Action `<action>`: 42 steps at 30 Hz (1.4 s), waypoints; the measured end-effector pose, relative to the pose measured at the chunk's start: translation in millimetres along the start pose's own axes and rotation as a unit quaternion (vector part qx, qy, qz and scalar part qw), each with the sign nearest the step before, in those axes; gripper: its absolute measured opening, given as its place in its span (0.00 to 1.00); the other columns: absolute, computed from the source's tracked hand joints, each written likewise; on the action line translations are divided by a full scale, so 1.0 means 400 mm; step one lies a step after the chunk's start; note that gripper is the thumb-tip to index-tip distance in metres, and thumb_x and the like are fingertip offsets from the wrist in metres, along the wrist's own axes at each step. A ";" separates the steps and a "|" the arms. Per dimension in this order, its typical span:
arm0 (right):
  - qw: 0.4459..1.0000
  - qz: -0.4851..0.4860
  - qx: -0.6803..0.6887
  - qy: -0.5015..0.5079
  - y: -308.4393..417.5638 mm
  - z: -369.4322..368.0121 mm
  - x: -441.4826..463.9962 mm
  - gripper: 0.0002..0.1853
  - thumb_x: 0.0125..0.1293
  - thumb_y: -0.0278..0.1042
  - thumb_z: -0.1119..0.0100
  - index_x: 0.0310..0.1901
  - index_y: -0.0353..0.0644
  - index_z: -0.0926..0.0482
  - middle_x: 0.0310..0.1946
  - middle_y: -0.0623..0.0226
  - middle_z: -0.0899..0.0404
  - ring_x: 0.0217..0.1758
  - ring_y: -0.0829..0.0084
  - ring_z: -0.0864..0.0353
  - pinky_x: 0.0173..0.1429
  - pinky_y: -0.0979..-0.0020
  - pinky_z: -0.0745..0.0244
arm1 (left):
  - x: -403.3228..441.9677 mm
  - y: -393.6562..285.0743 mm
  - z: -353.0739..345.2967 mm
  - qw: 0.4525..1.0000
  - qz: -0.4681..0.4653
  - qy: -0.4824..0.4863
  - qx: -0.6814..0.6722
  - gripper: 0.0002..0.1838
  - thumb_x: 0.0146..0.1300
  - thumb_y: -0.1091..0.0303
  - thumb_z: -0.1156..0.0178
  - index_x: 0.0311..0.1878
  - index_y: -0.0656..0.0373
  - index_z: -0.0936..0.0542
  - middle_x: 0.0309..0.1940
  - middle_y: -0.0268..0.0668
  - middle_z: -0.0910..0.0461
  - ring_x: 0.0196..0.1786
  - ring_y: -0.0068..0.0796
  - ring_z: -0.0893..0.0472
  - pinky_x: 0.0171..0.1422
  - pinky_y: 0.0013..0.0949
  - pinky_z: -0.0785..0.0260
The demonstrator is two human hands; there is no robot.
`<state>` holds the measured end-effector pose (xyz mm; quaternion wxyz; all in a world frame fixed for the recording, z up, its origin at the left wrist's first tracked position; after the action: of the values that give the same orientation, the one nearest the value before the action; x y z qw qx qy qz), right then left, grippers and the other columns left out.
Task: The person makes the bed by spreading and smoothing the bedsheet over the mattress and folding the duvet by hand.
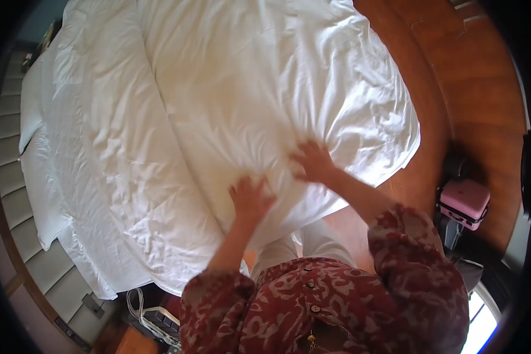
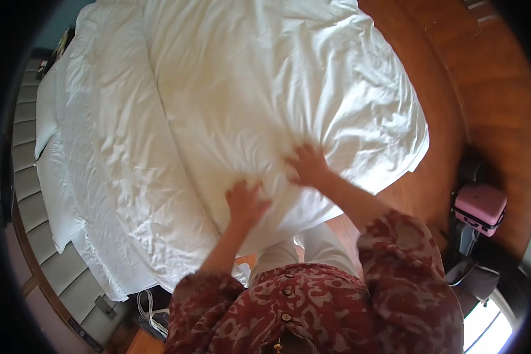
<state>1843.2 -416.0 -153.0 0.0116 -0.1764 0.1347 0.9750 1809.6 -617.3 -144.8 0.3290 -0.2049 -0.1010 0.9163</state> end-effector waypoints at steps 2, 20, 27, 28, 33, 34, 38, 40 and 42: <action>0.994 -0.021 0.008 0.108 -0.004 -0.046 -0.192 0.33 0.44 0.54 0.38 0.55 0.60 0.32 0.57 0.62 0.39 0.62 0.55 0.44 0.55 0.41 0.44 | -0.131 -0.072 -0.043 0.996 -0.075 -0.013 -0.044 0.28 0.39 0.50 0.38 0.48 0.47 0.26 0.49 0.49 0.34 0.55 0.48 0.37 0.54 0.55 0.47; 0.991 0.105 -0.055 -0.059 -0.332 0.266 0.190 0.20 0.52 0.42 0.44 0.49 0.54 0.27 0.54 0.65 0.35 0.61 0.61 0.42 0.60 0.51 0.46 | 0.466 -0.152 0.198 0.983 0.059 -0.171 -0.031 0.28 0.53 0.54 0.42 0.57 0.53 0.32 0.54 0.50 0.33 0.56 0.53 0.34 0.57 0.47 0.39; 0.999 0.044 -0.003 0.025 -0.653 0.185 -0.067 0.35 0.40 0.53 0.35 0.55 0.61 0.31 0.64 0.64 0.48 0.68 0.54 0.55 0.55 0.34 0.51 | 0.397 -0.549 -0.079 0.988 0.118 0.097 0.040 0.43 0.45 0.39 0.42 0.65 0.42 0.44 0.66 0.55 0.59 0.67 0.61 0.59 0.59 0.68 0.55; 0.999 0.029 0.015 0.043 -0.709 0.155 -0.170 0.34 0.39 0.52 0.34 0.54 0.61 0.31 0.63 0.63 0.47 0.68 0.53 0.54 0.55 0.34 0.51 | 0.354 -0.616 -0.097 0.986 0.076 0.142 0.045 0.44 0.45 0.39 0.42 0.66 0.41 0.45 0.67 0.55 0.61 0.68 0.62 0.60 0.60 0.68 0.56; 0.954 -0.124 -0.038 0.272 -0.863 0.097 -0.585 0.34 0.47 0.42 0.38 0.59 0.55 0.37 0.65 0.65 0.52 0.67 0.55 0.51 0.57 0.38 0.46 | 0.223 -0.799 -0.113 0.962 -0.103 0.247 -0.051 0.36 0.46 0.45 0.39 0.60 0.41 0.35 0.63 0.55 0.48 0.65 0.57 0.48 0.61 0.60 0.50; 0.926 -0.170 -0.029 0.337 -0.878 0.109 -0.615 0.31 0.49 0.42 0.40 0.58 0.52 0.36 0.63 0.64 0.46 0.64 0.58 0.43 0.58 0.44 0.42 | 0.234 -0.795 -0.122 0.945 -0.064 0.283 -0.151 0.33 0.47 0.46 0.40 0.58 0.43 0.33 0.60 0.53 0.42 0.63 0.53 0.42 0.60 0.56 0.47; 0.892 -0.206 0.010 0.403 -0.974 0.120 -0.514 0.23 0.53 0.45 0.45 0.51 0.47 0.30 0.45 0.62 0.26 0.50 0.63 0.27 0.53 0.57 0.33 | 0.416 -0.696 -0.078 0.906 0.077 0.262 -0.322 0.20 0.54 0.53 0.44 0.48 0.51 0.24 0.43 0.43 0.23 0.48 0.41 0.25 0.54 0.40 0.35; 0.976 -0.140 0.037 0.160 -0.951 0.213 -0.358 0.19 0.55 0.43 0.48 0.48 0.46 0.28 0.39 0.61 0.23 0.46 0.59 0.26 0.49 0.59 0.32 | 0.540 -0.620 0.005 0.983 -0.057 -0.022 -0.173 0.19 0.54 0.57 0.43 0.48 0.52 0.24 0.45 0.44 0.24 0.49 0.44 0.26 0.53 0.42 0.36; 0.996 -0.065 0.055 0.032 -0.890 0.319 -0.187 0.18 0.55 0.41 0.47 0.48 0.47 0.28 0.40 0.61 0.24 0.46 0.60 0.27 0.49 0.60 0.32 | 0.648 -0.559 0.043 0.989 -0.045 -0.121 -0.074 0.23 0.53 0.55 0.43 0.53 0.51 0.28 0.53 0.46 0.30 0.56 0.48 0.33 0.57 0.46 0.40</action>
<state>1894.6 -37.4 -104.1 0.0806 -0.2149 0.1764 0.9572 1746.2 -280.6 -138.0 0.3390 -0.1112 -0.2171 0.9086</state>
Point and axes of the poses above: each hand's wrist, its own x-axis towards the middle knuckle, its own z-axis out of the back of the hand, y = z × x, the point moved 5 cm from there along x, towards the middle knuckle
